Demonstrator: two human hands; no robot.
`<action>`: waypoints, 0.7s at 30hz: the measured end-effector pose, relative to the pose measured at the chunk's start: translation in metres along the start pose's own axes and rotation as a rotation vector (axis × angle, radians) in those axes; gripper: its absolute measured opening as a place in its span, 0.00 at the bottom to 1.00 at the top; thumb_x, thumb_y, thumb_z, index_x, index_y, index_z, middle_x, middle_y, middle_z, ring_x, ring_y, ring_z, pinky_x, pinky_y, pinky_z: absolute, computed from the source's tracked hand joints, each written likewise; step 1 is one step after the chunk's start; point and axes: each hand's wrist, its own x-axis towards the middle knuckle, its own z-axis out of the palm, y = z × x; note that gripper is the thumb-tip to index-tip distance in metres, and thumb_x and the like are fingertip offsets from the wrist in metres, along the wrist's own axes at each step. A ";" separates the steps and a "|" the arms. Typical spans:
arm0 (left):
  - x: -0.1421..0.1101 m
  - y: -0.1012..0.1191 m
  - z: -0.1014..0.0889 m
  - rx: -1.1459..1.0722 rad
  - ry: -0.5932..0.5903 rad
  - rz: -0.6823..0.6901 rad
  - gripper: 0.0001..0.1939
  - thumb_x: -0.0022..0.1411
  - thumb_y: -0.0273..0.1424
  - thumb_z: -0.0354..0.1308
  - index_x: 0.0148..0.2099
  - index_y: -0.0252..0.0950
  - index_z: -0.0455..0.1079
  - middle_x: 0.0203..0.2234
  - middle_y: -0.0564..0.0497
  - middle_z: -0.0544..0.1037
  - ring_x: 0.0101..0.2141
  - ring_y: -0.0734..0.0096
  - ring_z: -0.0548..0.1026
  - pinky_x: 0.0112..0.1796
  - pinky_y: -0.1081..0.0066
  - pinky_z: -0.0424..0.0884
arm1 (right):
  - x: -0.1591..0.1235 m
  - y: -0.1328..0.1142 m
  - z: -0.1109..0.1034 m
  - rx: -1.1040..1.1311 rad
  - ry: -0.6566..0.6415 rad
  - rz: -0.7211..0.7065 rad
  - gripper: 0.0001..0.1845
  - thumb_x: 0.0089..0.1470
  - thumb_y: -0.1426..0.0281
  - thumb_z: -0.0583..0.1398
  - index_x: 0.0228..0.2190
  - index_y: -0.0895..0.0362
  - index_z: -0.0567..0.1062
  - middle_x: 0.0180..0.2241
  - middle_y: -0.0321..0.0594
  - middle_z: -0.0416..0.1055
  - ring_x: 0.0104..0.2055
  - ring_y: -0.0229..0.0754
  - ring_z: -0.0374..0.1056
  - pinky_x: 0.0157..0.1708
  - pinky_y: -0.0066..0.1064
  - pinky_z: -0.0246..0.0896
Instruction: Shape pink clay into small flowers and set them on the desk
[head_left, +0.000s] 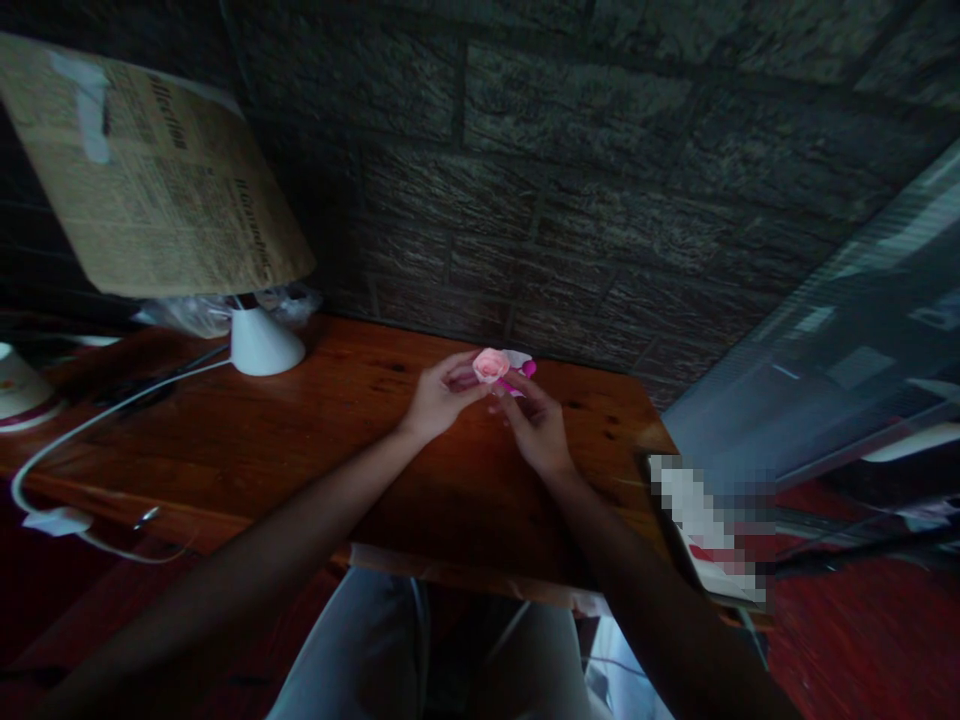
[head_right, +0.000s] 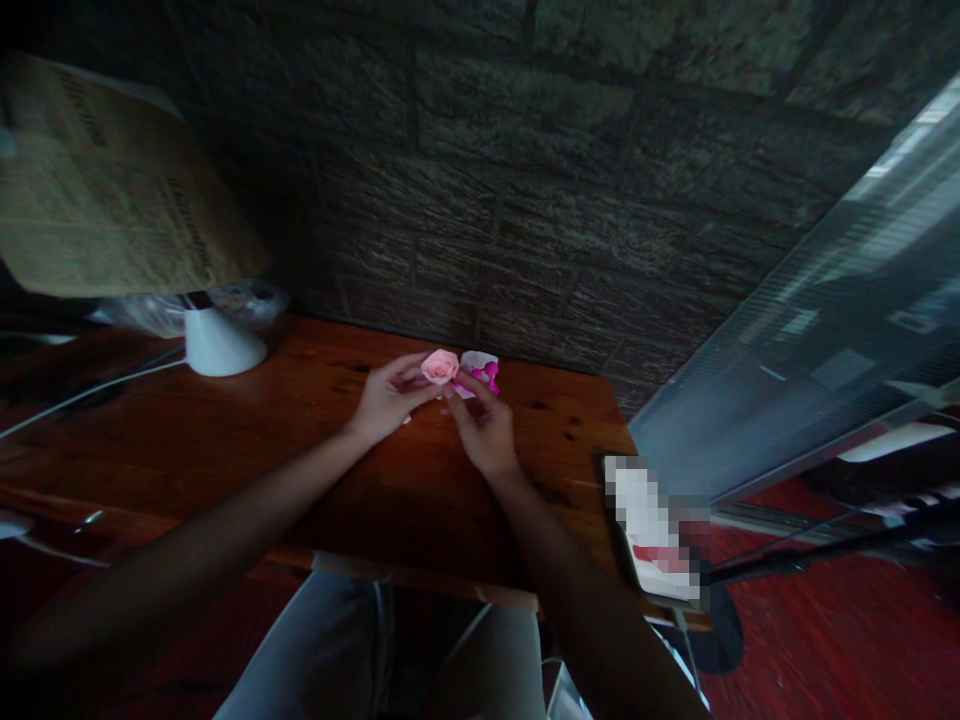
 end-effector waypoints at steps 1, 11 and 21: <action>0.000 0.000 0.000 -0.006 0.006 -0.004 0.31 0.47 0.36 0.76 0.52 0.33 0.74 0.46 0.41 0.84 0.48 0.56 0.82 0.54 0.55 0.76 | -0.001 0.000 0.001 -0.020 -0.004 -0.012 0.23 0.55 0.53 0.66 0.49 0.50 0.80 0.45 0.41 0.83 0.32 0.42 0.80 0.30 0.33 0.74; -0.002 0.002 0.002 0.014 0.069 0.044 0.30 0.48 0.38 0.76 0.52 0.33 0.74 0.50 0.38 0.82 0.51 0.54 0.81 0.57 0.53 0.75 | -0.007 0.011 0.008 -0.056 -0.022 -0.126 0.26 0.57 0.57 0.65 0.56 0.49 0.76 0.56 0.42 0.77 0.55 0.48 0.76 0.56 0.42 0.72; -0.002 0.000 0.006 0.053 0.141 0.109 0.28 0.48 0.40 0.76 0.48 0.34 0.73 0.46 0.41 0.84 0.46 0.59 0.83 0.53 0.57 0.78 | -0.011 -0.002 0.010 -0.141 -0.006 -0.166 0.27 0.59 0.60 0.64 0.59 0.46 0.74 0.61 0.42 0.72 0.51 0.48 0.76 0.50 0.41 0.74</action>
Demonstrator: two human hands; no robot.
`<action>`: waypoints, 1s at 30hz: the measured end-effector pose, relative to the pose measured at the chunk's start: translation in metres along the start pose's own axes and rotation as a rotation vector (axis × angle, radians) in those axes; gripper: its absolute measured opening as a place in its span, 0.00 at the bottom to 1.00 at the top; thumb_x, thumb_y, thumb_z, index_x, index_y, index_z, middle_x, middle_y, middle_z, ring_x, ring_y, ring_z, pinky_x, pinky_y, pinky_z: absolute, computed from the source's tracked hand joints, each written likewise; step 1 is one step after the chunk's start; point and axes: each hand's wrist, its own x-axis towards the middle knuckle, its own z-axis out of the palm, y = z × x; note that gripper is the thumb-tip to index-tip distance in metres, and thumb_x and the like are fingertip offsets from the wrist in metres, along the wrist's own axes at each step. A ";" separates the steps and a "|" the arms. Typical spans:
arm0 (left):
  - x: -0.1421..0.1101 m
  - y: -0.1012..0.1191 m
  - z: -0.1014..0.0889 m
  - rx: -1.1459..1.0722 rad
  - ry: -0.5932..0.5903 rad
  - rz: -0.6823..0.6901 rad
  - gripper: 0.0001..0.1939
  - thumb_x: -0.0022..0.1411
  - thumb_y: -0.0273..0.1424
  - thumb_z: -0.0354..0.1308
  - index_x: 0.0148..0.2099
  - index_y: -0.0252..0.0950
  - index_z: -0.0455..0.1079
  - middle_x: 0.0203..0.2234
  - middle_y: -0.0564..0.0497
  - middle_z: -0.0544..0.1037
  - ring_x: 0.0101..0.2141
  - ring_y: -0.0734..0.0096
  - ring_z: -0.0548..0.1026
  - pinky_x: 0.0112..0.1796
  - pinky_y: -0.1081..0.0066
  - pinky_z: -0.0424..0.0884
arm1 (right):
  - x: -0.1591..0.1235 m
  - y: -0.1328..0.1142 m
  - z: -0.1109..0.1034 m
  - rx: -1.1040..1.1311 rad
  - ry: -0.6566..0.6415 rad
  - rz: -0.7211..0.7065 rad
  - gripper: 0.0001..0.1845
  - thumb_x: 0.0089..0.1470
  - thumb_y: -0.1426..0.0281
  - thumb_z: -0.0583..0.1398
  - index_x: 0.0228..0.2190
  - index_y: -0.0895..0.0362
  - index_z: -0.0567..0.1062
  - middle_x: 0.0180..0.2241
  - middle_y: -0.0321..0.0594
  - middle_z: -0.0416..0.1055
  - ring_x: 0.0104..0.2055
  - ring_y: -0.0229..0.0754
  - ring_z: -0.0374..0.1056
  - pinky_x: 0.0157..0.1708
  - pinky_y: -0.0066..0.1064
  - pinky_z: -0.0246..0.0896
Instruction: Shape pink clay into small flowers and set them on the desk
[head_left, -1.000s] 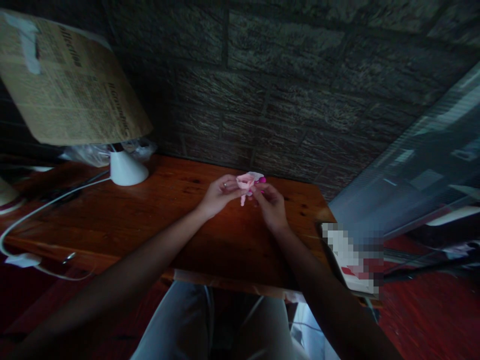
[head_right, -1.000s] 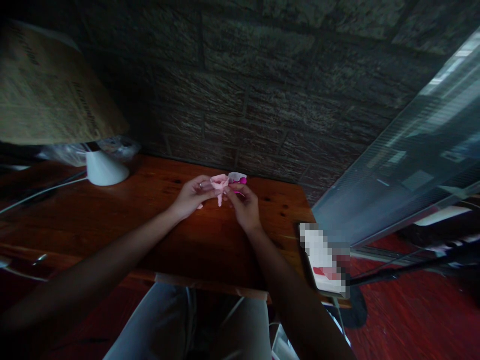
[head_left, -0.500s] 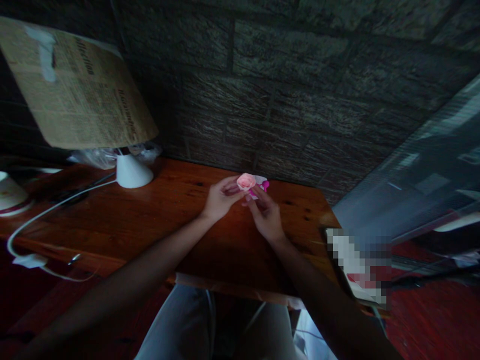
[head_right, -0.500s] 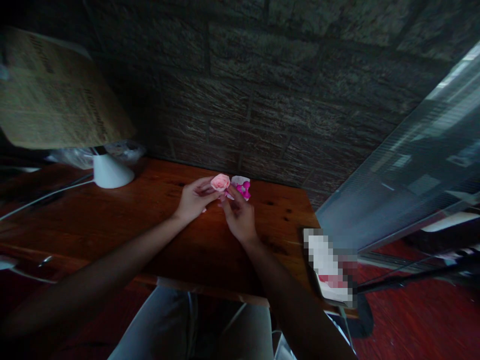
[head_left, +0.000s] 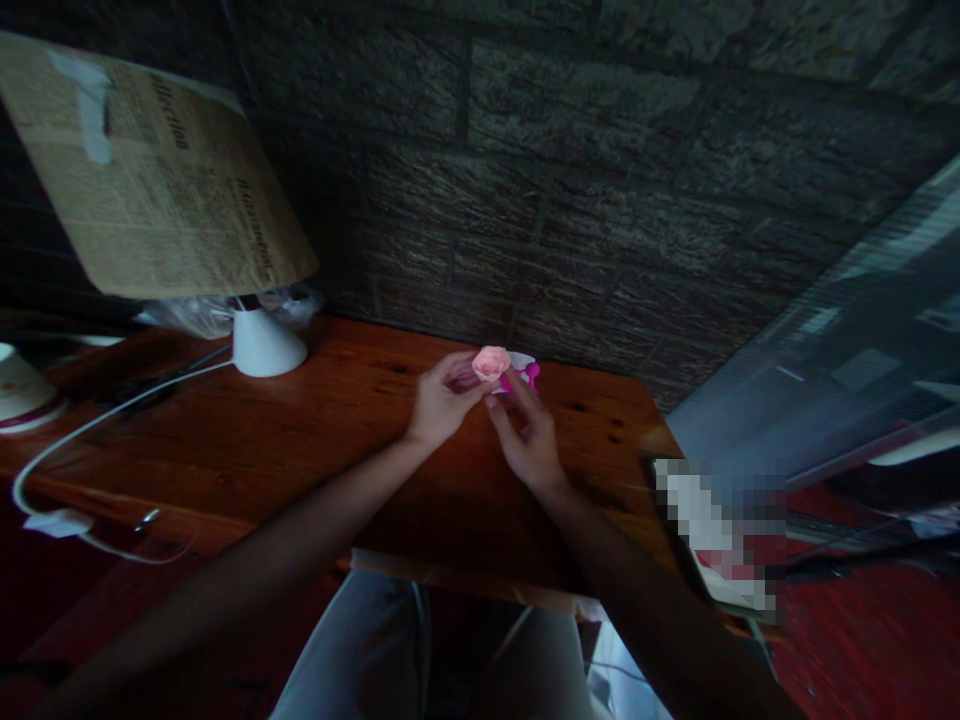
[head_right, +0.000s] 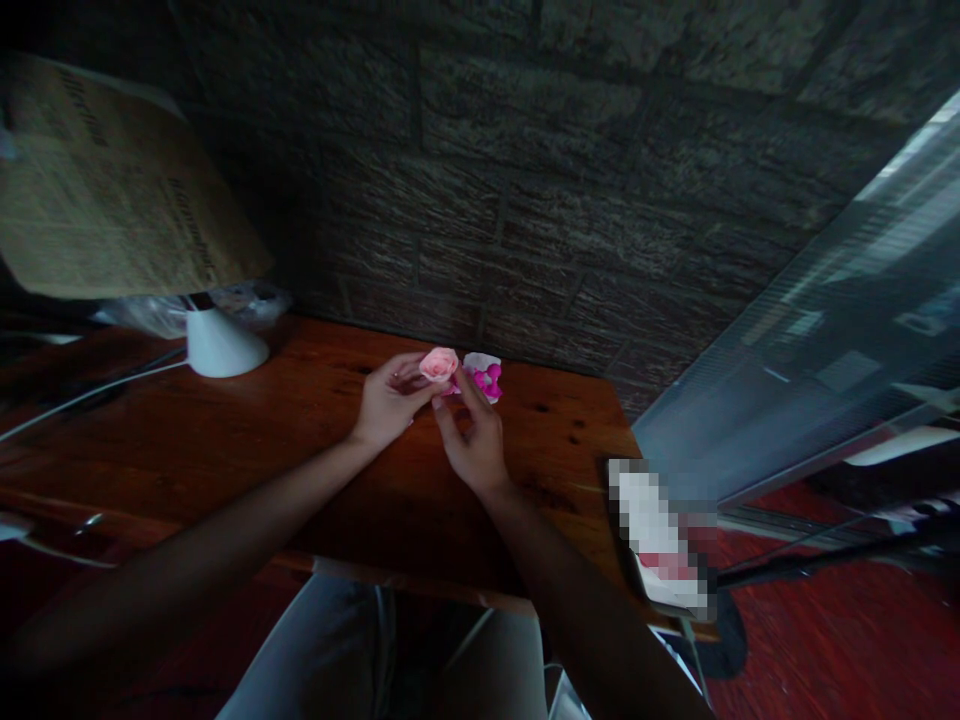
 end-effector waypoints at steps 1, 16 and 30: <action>0.000 0.001 0.000 0.002 0.005 -0.006 0.27 0.49 0.39 0.76 0.48 0.34 0.74 0.46 0.41 0.84 0.46 0.59 0.83 0.53 0.57 0.78 | 0.000 0.002 0.001 0.015 -0.003 0.016 0.27 0.59 0.60 0.64 0.59 0.46 0.74 0.60 0.41 0.74 0.51 0.48 0.76 0.51 0.41 0.74; -0.002 -0.006 -0.001 -0.062 -0.163 -0.048 0.33 0.50 0.35 0.75 0.57 0.33 0.72 0.53 0.37 0.80 0.52 0.55 0.81 0.54 0.58 0.77 | 0.006 0.016 0.006 0.090 0.135 0.041 0.25 0.59 0.55 0.63 0.54 0.53 0.76 0.50 0.48 0.78 0.43 0.45 0.77 0.40 0.37 0.75; -0.001 0.005 -0.005 0.056 -0.191 -0.054 0.26 0.57 0.36 0.70 0.56 0.32 0.77 0.52 0.40 0.81 0.51 0.56 0.81 0.56 0.57 0.76 | 0.010 0.014 -0.005 0.146 0.124 0.053 0.18 0.58 0.58 0.65 0.48 0.52 0.80 0.47 0.44 0.81 0.39 0.43 0.78 0.33 0.32 0.75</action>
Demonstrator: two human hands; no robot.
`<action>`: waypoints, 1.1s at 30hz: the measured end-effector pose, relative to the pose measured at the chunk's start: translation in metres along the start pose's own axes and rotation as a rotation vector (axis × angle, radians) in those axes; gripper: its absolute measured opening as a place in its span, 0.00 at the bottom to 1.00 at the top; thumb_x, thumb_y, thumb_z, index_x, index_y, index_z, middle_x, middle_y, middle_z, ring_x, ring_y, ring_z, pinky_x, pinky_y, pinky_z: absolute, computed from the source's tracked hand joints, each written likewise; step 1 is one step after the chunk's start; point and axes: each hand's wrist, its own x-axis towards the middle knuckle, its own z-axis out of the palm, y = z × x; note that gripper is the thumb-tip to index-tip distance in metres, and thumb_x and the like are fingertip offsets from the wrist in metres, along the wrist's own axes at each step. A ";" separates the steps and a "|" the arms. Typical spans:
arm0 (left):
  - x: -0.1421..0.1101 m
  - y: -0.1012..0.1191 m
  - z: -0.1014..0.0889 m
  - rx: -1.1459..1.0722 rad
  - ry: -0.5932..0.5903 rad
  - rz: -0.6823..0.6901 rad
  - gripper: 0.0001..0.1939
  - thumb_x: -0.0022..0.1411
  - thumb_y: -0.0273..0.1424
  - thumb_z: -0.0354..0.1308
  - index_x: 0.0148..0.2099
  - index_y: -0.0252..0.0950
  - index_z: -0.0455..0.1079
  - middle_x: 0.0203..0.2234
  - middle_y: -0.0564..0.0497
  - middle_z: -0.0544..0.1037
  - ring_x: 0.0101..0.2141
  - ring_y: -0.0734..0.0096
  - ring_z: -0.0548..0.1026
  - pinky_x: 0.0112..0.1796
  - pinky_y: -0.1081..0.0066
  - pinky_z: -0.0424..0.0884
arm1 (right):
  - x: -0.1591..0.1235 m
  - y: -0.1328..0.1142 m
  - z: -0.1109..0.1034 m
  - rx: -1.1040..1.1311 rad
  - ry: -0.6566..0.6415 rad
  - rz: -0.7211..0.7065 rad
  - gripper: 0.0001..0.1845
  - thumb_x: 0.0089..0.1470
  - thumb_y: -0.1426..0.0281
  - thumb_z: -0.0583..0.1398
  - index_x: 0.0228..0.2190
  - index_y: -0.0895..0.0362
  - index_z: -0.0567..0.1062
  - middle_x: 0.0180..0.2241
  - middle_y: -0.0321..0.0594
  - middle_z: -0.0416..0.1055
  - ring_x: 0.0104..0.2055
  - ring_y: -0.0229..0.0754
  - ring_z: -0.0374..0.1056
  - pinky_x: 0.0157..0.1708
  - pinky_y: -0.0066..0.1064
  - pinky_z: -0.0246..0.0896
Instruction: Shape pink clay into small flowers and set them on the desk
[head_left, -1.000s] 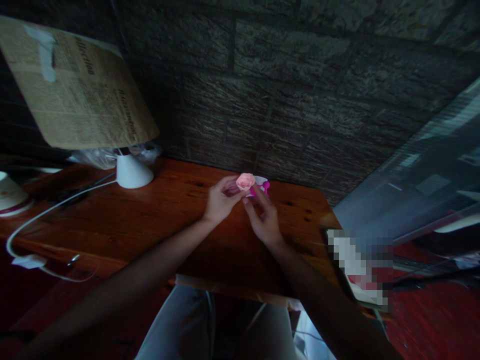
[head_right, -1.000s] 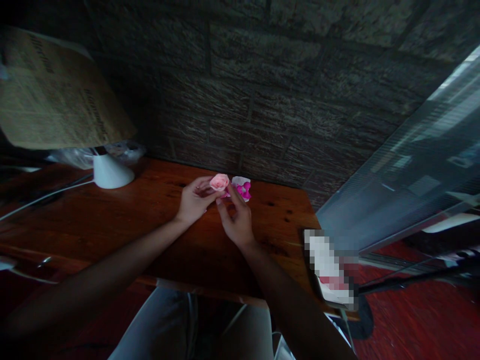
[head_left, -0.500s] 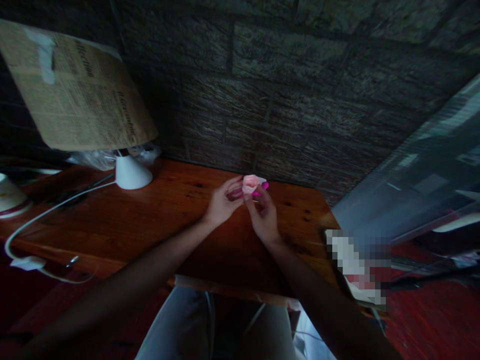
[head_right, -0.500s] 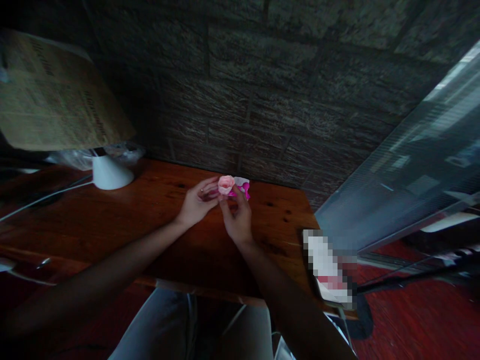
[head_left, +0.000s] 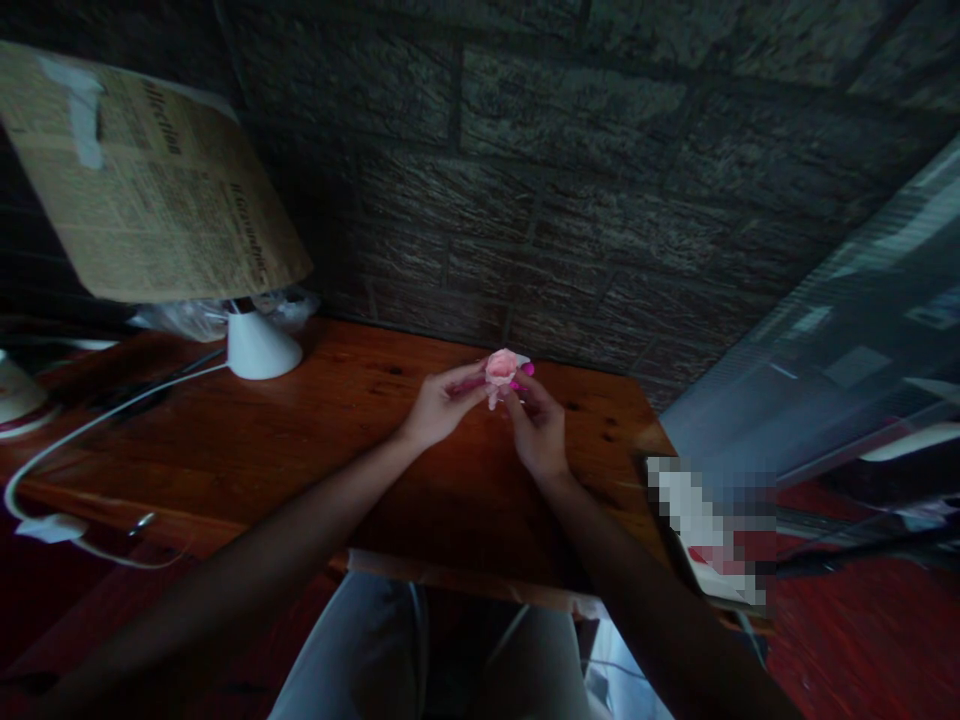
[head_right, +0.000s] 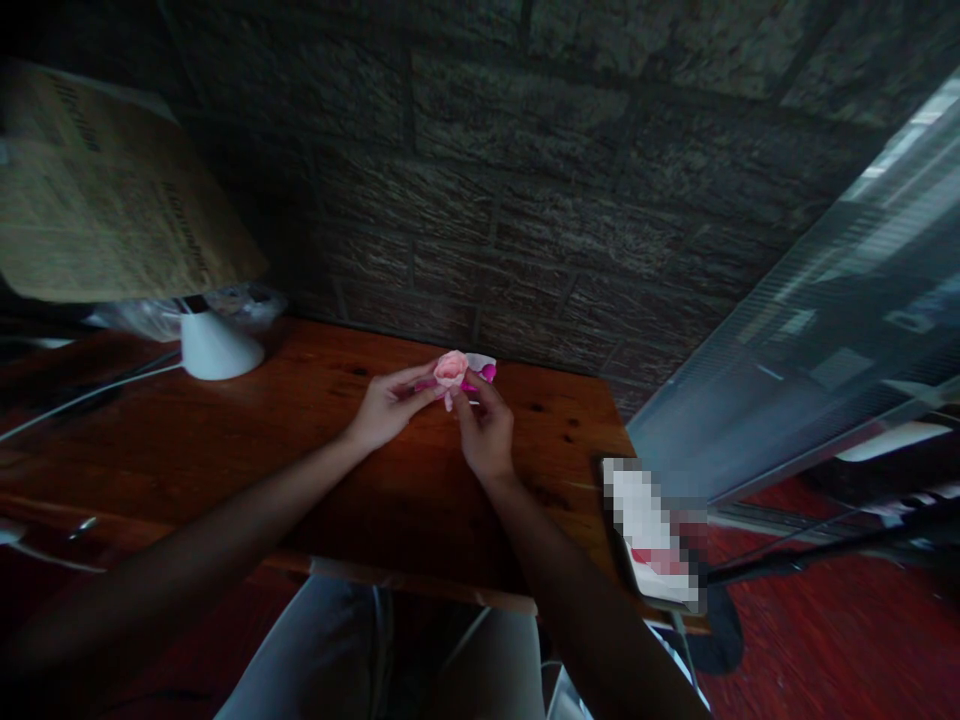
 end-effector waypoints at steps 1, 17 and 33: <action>0.000 0.000 0.000 0.006 -0.005 0.002 0.27 0.57 0.37 0.70 0.57 0.32 0.76 0.52 0.40 0.81 0.51 0.56 0.81 0.56 0.57 0.76 | 0.000 0.002 0.000 -0.001 -0.001 0.007 0.19 0.58 0.58 0.65 0.48 0.52 0.80 0.47 0.43 0.81 0.39 0.43 0.78 0.33 0.32 0.74; 0.007 0.008 -0.011 0.013 0.104 -0.238 0.20 0.56 0.39 0.70 0.49 0.34 0.81 0.39 0.43 0.86 0.36 0.63 0.84 0.33 0.71 0.78 | 0.004 -0.005 -0.009 -0.394 -0.085 -0.209 0.16 0.61 0.64 0.63 0.50 0.53 0.79 0.47 0.46 0.81 0.36 0.42 0.78 0.34 0.32 0.74; 0.009 0.002 -0.011 0.127 0.151 -0.112 0.10 0.56 0.33 0.67 0.39 0.34 0.83 0.36 0.45 0.87 0.37 0.63 0.84 0.41 0.66 0.80 | 0.004 0.008 -0.008 -0.368 -0.122 -0.168 0.17 0.62 0.63 0.62 0.51 0.50 0.80 0.49 0.45 0.80 0.44 0.47 0.78 0.46 0.42 0.77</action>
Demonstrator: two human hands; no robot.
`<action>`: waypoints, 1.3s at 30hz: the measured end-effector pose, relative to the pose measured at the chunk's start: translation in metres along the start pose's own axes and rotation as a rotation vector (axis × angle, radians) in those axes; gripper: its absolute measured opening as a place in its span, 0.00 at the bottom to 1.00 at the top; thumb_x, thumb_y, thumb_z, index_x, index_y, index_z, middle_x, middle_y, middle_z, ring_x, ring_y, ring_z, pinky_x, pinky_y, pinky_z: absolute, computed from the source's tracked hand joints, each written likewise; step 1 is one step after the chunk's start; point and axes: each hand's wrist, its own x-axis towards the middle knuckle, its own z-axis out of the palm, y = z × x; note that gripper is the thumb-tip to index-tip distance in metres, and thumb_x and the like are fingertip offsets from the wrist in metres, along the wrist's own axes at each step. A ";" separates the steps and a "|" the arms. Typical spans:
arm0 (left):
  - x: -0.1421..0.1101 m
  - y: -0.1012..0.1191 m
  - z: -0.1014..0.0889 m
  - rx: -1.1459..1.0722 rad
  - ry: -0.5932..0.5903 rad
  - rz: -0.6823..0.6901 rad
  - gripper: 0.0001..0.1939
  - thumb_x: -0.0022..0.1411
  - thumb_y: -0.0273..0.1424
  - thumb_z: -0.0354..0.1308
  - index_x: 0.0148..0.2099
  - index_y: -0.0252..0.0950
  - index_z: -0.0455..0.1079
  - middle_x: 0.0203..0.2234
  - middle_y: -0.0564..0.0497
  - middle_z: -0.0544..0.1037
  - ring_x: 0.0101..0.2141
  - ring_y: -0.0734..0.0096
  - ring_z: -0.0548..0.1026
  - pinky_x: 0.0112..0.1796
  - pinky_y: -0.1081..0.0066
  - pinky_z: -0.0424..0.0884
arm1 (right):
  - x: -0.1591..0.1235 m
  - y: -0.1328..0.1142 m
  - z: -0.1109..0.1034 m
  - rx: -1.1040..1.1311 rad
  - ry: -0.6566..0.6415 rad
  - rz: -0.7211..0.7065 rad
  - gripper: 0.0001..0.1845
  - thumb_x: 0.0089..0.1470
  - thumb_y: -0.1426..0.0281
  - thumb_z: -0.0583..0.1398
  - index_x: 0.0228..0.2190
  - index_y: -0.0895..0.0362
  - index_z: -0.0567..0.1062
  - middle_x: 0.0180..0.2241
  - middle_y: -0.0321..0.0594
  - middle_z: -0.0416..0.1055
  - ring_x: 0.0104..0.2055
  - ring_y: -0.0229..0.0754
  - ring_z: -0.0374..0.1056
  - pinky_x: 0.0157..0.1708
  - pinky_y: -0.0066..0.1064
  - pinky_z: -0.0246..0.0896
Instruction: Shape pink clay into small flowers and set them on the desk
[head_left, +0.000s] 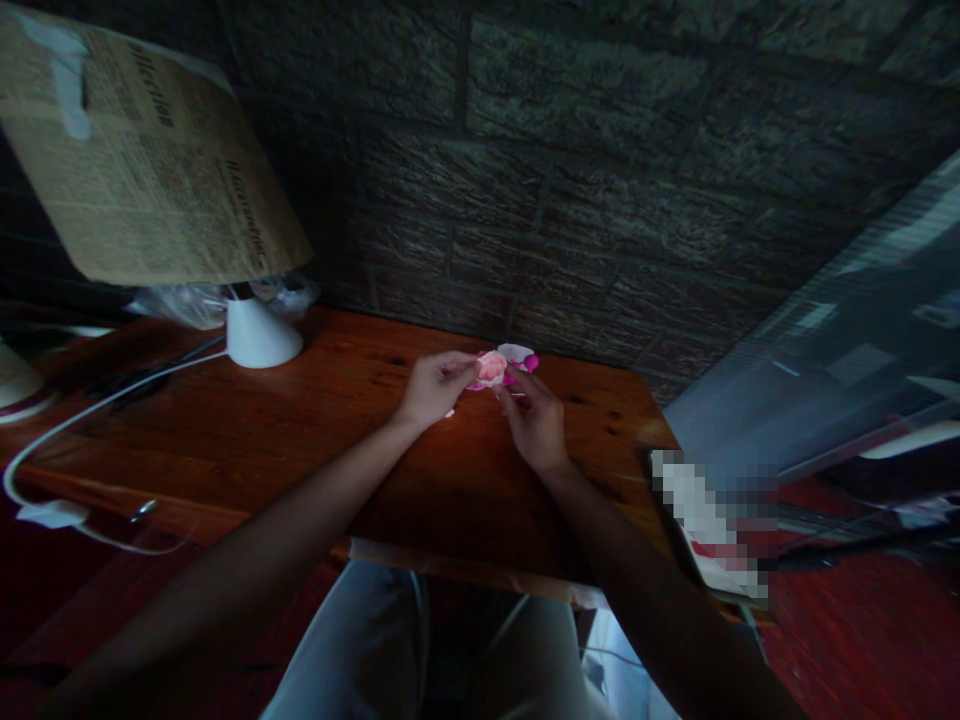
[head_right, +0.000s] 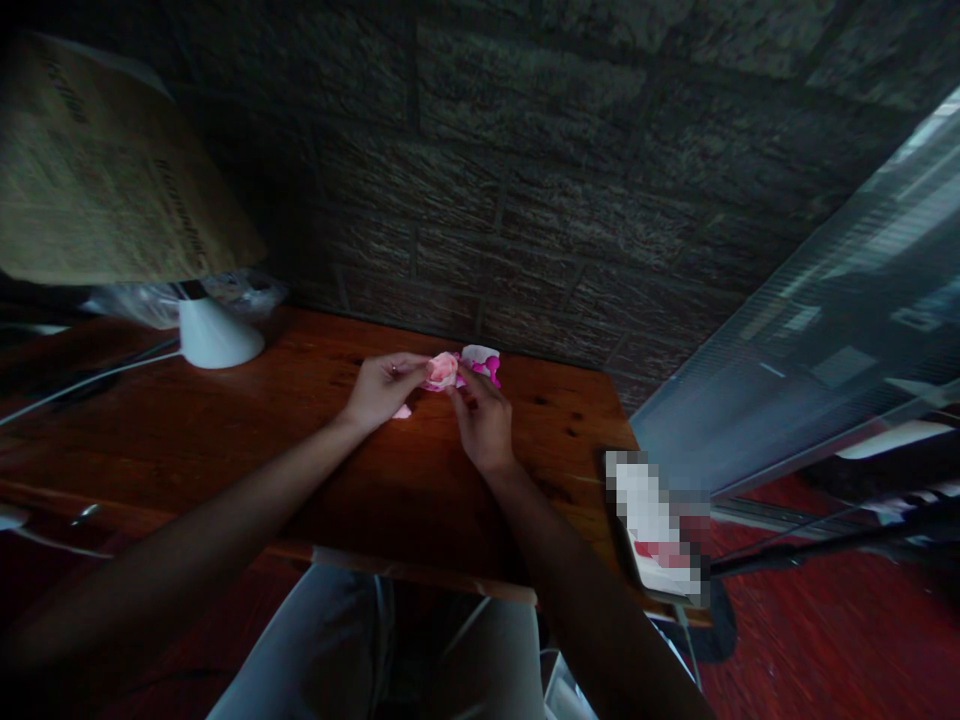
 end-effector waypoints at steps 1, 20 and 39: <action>-0.001 0.001 0.000 0.001 0.009 -0.003 0.10 0.55 0.33 0.67 0.38 0.34 0.83 0.35 0.46 0.87 0.36 0.63 0.84 0.40 0.66 0.80 | 0.000 0.000 0.000 -0.001 -0.001 0.002 0.17 0.62 0.63 0.62 0.51 0.50 0.80 0.49 0.44 0.80 0.44 0.47 0.78 0.47 0.42 0.77; -0.004 0.004 0.002 -0.110 -0.006 -0.137 0.15 0.56 0.40 0.70 0.40 0.33 0.81 0.34 0.45 0.86 0.34 0.63 0.83 0.38 0.66 0.81 | -0.002 -0.007 -0.001 -0.029 -0.025 -0.020 0.20 0.62 0.66 0.61 0.55 0.45 0.78 0.54 0.39 0.79 0.47 0.46 0.79 0.52 0.42 0.74; 0.004 0.013 -0.030 0.118 -0.427 0.150 0.10 0.55 0.35 0.69 0.40 0.37 0.82 0.36 0.46 0.85 0.34 0.66 0.82 0.37 0.69 0.77 | 0.011 -0.003 -0.026 0.266 -0.389 0.071 0.16 0.59 0.58 0.64 0.47 0.48 0.83 0.50 0.37 0.81 0.53 0.45 0.77 0.58 0.44 0.69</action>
